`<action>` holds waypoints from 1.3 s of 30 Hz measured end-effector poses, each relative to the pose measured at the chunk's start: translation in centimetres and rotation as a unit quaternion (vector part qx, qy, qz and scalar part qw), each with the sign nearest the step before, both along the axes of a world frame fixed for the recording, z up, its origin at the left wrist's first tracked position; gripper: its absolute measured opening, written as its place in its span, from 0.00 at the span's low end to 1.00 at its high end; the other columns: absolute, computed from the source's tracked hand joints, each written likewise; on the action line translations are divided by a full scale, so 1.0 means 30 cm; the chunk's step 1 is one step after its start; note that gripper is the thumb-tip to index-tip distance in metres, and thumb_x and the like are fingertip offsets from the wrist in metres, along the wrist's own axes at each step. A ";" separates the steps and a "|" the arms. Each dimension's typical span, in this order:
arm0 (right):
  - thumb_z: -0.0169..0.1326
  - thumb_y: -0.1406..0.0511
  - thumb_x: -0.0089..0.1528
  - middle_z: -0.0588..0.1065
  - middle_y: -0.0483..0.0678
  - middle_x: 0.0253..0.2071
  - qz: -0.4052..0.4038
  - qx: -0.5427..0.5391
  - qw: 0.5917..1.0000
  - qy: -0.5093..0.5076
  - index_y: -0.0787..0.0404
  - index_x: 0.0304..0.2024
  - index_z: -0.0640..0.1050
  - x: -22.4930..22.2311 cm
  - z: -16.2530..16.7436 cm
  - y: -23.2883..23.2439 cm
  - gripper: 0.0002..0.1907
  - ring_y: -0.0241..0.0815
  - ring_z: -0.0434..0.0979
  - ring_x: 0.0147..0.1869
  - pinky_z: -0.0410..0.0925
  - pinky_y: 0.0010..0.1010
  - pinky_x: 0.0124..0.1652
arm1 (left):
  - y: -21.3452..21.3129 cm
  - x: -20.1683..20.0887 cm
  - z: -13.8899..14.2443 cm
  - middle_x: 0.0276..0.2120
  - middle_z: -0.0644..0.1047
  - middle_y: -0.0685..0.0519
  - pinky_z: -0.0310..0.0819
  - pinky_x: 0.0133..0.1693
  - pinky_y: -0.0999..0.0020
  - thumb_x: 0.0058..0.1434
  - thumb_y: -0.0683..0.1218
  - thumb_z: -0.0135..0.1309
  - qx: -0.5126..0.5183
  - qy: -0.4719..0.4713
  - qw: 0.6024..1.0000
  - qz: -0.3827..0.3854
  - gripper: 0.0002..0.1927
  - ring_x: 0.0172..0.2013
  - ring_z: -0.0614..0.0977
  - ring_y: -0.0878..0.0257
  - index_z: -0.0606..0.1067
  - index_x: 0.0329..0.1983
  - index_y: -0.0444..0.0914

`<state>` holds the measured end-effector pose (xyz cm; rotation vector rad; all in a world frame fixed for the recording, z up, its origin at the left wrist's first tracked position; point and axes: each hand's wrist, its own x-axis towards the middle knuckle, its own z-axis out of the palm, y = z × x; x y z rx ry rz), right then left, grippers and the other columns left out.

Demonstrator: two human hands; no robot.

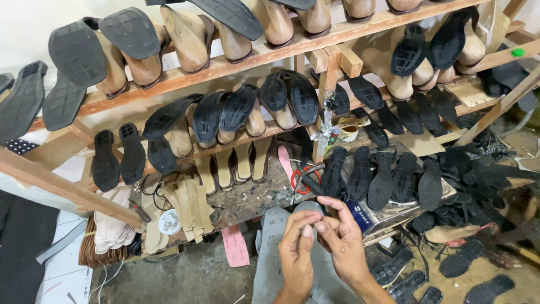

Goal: The person sits on the floor of a shoe workshop and sorts rubber shoe soles. They pick soles from a wooden rack, pair and stack matching soles on their lap, and place stacked pairs back onto the rack, also handling a bundle of tan insoles.

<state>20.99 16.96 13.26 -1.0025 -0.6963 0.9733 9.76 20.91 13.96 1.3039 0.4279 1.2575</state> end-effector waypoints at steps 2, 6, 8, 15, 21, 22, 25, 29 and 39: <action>0.54 0.62 0.66 0.73 0.46 0.40 -0.013 0.038 0.999 0.014 0.62 0.73 0.57 -0.010 -0.016 0.026 0.36 0.32 0.68 0.41 0.62 0.24 0.43 | 0.014 0.003 -0.008 0.50 0.77 0.46 0.72 0.52 0.68 0.72 0.40 0.46 0.005 0.010 1.000 -0.020 0.14 0.50 0.78 0.60 0.78 0.53 0.28; 0.58 0.48 0.63 0.65 0.48 0.52 0.032 0.079 0.995 0.057 0.55 0.79 0.49 -0.033 -0.006 0.058 0.51 0.36 0.67 0.53 0.63 0.29 0.54 | 0.035 0.016 -0.036 0.47 0.78 0.45 0.76 0.51 0.68 0.65 0.33 0.55 -0.068 -0.034 0.995 -0.059 0.11 0.48 0.81 0.60 0.80 0.50 0.27; 0.60 0.42 0.57 0.63 0.50 0.58 0.079 0.045 0.992 0.088 0.52 0.79 0.46 -0.033 0.021 0.063 0.58 0.38 0.68 0.58 0.63 0.31 0.57 | 0.047 0.019 -0.044 0.46 0.78 0.44 0.79 0.51 0.66 0.61 0.29 0.59 -0.058 -0.082 0.993 -0.062 0.09 0.47 0.82 0.59 0.80 0.45 0.26; 0.62 0.33 0.45 0.60 0.52 0.73 0.241 0.001 0.964 0.113 0.47 0.80 0.41 0.020 0.114 0.079 0.72 0.41 0.65 0.62 0.60 0.29 0.53 | 0.145 -0.024 0.009 0.41 0.77 0.49 0.78 0.43 0.71 0.61 0.30 0.59 -0.011 -0.015 0.986 -0.168 0.04 0.40 0.80 0.65 0.76 0.37 0.28; 0.55 0.33 0.52 0.60 0.52 0.73 0.212 0.020 0.975 0.056 0.49 0.78 0.40 0.052 0.058 0.114 0.64 0.38 0.69 0.62 0.62 0.27 0.51 | 0.194 0.026 0.042 0.37 0.73 0.53 0.69 0.34 0.75 0.69 0.37 0.53 -0.020 0.005 0.986 -0.166 0.05 0.33 0.74 0.70 0.72 0.36 0.31; 0.53 0.34 0.54 0.60 0.52 0.73 0.196 0.028 0.979 0.044 0.49 0.78 0.40 0.065 0.039 0.124 0.62 0.38 0.69 0.60 0.61 0.27 0.50 | 0.206 0.044 0.034 0.35 0.72 0.54 0.67 0.32 0.76 0.70 0.39 0.52 -0.031 -0.001 0.987 -0.158 0.07 0.30 0.72 0.71 0.71 0.35 0.31; 0.41 0.36 0.70 0.61 0.49 0.63 0.257 0.092 0.941 0.200 0.53 0.87 0.42 0.110 -0.023 0.160 0.53 0.36 0.64 0.57 0.59 0.28 0.59 | 0.255 0.092 -0.016 0.30 0.71 0.54 0.64 0.29 0.75 0.72 0.43 0.47 -0.118 -0.083 0.978 -0.152 0.09 0.26 0.71 0.71 0.70 0.36 0.34; 0.31 0.38 0.73 0.63 0.54 0.60 0.279 0.084 0.929 0.229 0.56 0.86 0.45 0.150 -0.101 0.210 0.47 0.44 0.66 0.64 0.58 0.37 0.66 | 0.304 0.141 -0.107 0.25 0.68 0.57 0.61 0.30 0.75 0.83 0.45 0.43 -0.079 -0.142 0.979 -0.126 0.19 0.28 0.67 0.71 0.68 0.31 0.36; 0.33 0.42 0.71 0.56 0.63 0.76 0.030 0.145 0.986 0.072 0.51 0.80 0.38 0.306 -0.203 0.451 0.43 0.61 0.62 0.75 0.60 0.51 0.69 | 0.126 0.202 -0.183 0.81 0.40 0.33 0.30 0.80 0.50 0.76 0.55 0.40 0.212 0.232 0.937 -0.153 0.41 0.83 0.40 0.43 0.41 0.81 0.27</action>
